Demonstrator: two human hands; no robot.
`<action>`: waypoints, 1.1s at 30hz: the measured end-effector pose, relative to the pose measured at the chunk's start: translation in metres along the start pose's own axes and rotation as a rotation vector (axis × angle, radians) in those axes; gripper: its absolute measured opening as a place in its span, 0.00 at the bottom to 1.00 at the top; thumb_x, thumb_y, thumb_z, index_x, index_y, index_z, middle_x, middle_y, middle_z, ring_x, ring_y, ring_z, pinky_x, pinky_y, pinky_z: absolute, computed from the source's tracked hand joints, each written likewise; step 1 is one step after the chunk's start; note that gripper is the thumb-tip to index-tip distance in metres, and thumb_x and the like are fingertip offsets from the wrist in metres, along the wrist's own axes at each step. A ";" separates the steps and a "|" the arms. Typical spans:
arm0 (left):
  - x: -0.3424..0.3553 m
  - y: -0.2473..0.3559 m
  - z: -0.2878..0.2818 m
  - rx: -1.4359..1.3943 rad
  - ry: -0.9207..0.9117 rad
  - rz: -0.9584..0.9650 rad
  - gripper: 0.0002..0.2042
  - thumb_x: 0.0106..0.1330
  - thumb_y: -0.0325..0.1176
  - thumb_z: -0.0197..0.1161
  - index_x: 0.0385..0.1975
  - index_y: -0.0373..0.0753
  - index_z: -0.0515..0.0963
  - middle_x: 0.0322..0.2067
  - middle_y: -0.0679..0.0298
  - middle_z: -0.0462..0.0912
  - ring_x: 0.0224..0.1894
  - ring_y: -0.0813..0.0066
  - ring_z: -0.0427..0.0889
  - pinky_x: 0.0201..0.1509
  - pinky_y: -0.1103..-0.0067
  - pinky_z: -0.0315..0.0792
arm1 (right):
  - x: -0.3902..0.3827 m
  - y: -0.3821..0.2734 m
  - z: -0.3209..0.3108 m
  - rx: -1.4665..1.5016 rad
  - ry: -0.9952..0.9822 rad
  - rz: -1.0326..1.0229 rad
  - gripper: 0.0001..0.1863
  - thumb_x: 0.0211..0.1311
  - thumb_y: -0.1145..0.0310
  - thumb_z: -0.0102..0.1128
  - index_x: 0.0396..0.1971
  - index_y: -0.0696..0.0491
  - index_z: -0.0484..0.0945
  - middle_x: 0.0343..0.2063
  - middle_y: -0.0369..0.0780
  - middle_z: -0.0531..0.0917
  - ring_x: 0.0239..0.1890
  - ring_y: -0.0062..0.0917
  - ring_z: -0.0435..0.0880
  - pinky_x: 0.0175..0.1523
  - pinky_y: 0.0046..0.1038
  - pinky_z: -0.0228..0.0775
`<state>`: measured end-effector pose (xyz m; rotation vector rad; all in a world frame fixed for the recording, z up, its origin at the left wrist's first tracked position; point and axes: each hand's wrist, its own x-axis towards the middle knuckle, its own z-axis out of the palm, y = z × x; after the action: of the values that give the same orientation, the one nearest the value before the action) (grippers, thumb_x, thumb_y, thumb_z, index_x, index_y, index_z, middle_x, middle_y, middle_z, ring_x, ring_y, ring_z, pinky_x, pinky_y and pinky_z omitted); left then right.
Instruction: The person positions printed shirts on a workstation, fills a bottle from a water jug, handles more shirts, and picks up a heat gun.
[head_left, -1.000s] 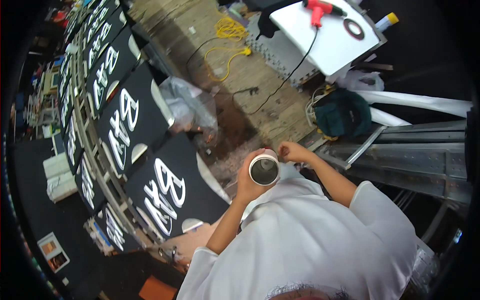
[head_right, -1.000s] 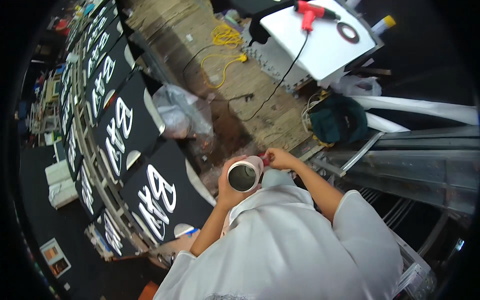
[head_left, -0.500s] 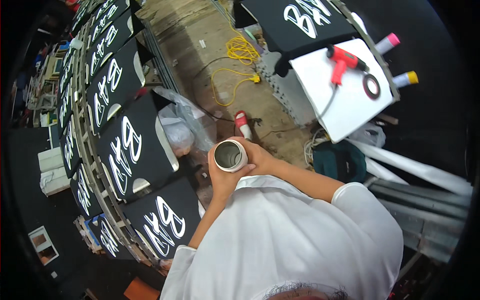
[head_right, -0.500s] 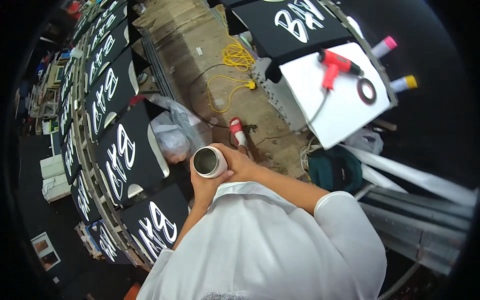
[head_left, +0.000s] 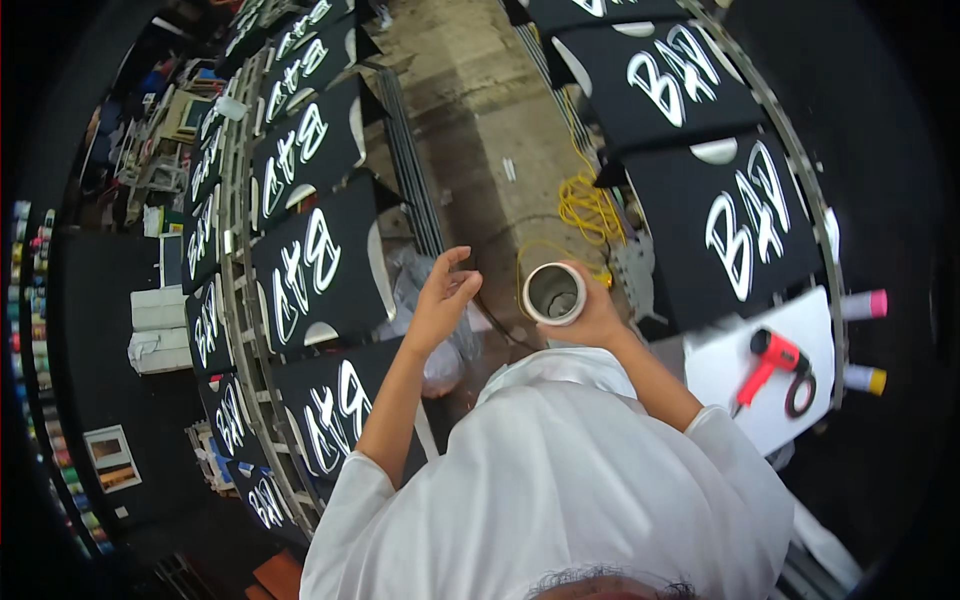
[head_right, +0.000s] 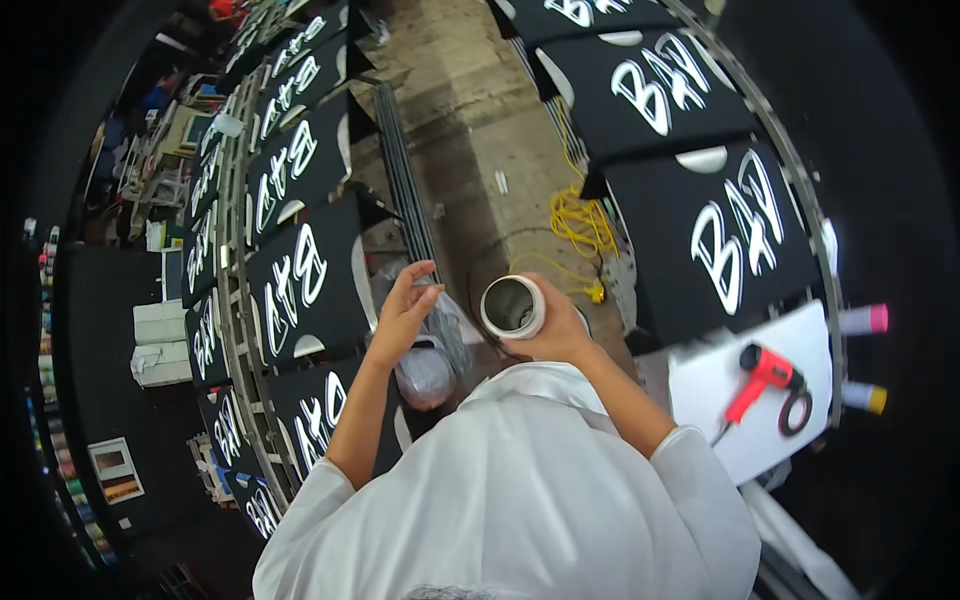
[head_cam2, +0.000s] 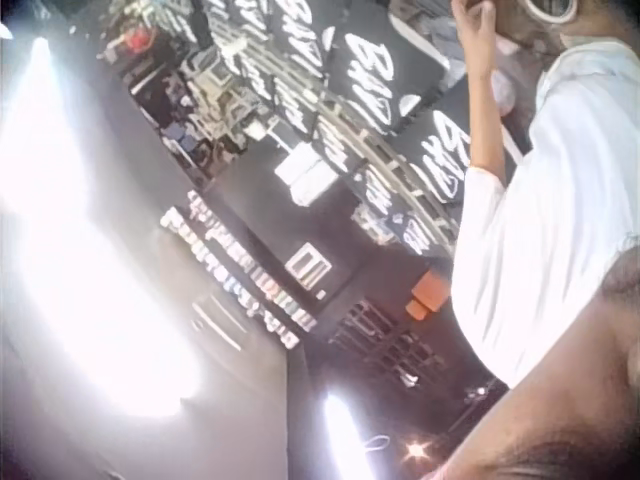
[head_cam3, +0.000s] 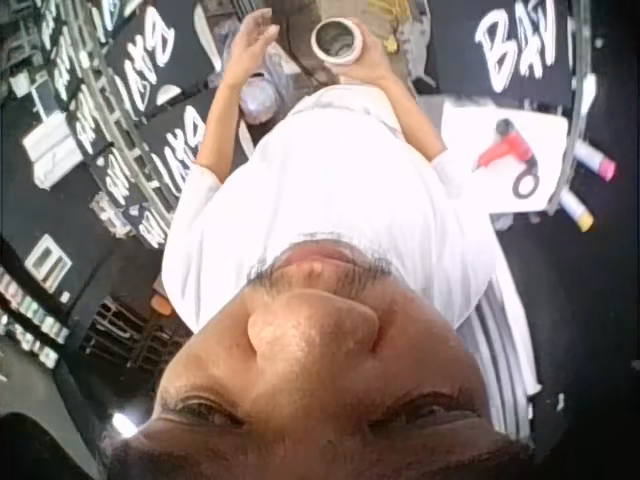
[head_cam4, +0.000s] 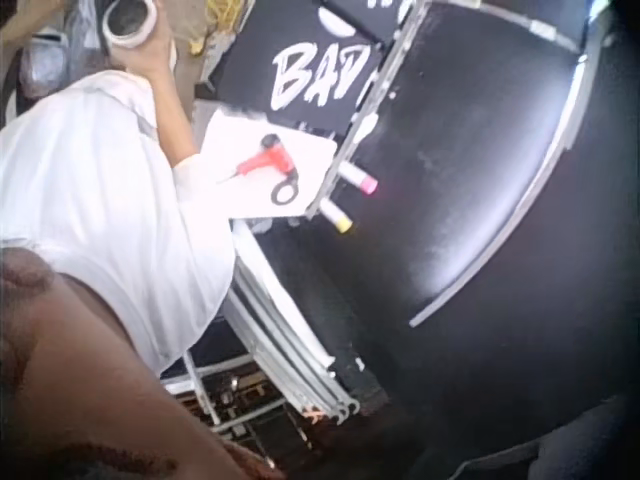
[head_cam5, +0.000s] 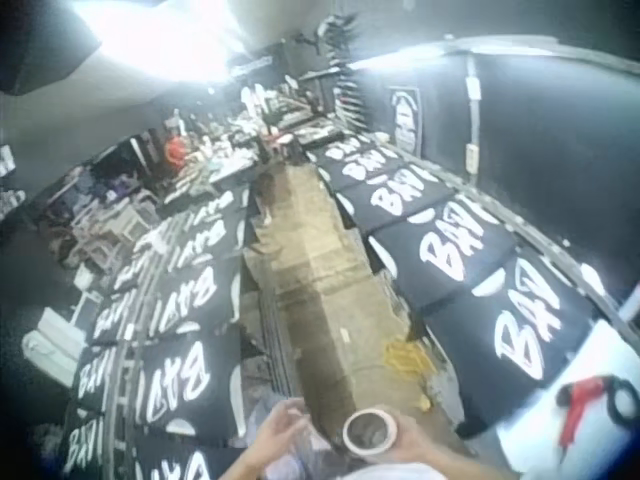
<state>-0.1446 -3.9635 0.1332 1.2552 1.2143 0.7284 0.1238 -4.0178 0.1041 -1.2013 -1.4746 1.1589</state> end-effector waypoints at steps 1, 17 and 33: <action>0.020 0.011 -0.006 -0.003 0.021 0.020 0.27 0.71 0.32 0.63 0.67 0.37 0.62 0.64 0.62 0.68 0.55 0.77 0.76 0.56 0.80 0.70 | 0.025 -0.001 -0.006 -0.005 -0.015 -0.024 0.41 0.34 0.65 0.82 0.55 0.53 0.72 0.49 0.42 0.82 0.53 0.31 0.82 0.58 0.30 0.74; 0.355 -0.082 -0.237 0.291 -0.071 -0.591 0.35 0.68 0.62 0.57 0.60 0.34 0.75 0.54 0.54 0.81 0.57 0.65 0.78 0.57 0.72 0.73 | 0.613 0.038 -0.029 -0.042 -0.257 -0.108 0.42 0.33 0.65 0.83 0.54 0.55 0.73 0.46 0.40 0.83 0.49 0.27 0.83 0.55 0.32 0.75; 0.750 -0.002 -0.397 -1.172 0.275 -0.872 0.36 0.68 0.69 0.48 0.58 0.43 0.78 0.55 0.59 0.83 0.55 0.62 0.81 0.65 0.64 0.70 | 1.196 0.086 -0.010 -0.093 -0.320 -0.078 0.41 0.35 0.68 0.85 0.53 0.58 0.72 0.46 0.39 0.82 0.47 0.25 0.82 0.55 0.31 0.74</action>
<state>-0.3225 -3.1493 -0.0254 -0.3497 1.0896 0.7422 -0.0219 -2.8277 0.1080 -1.0433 -1.8151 1.2841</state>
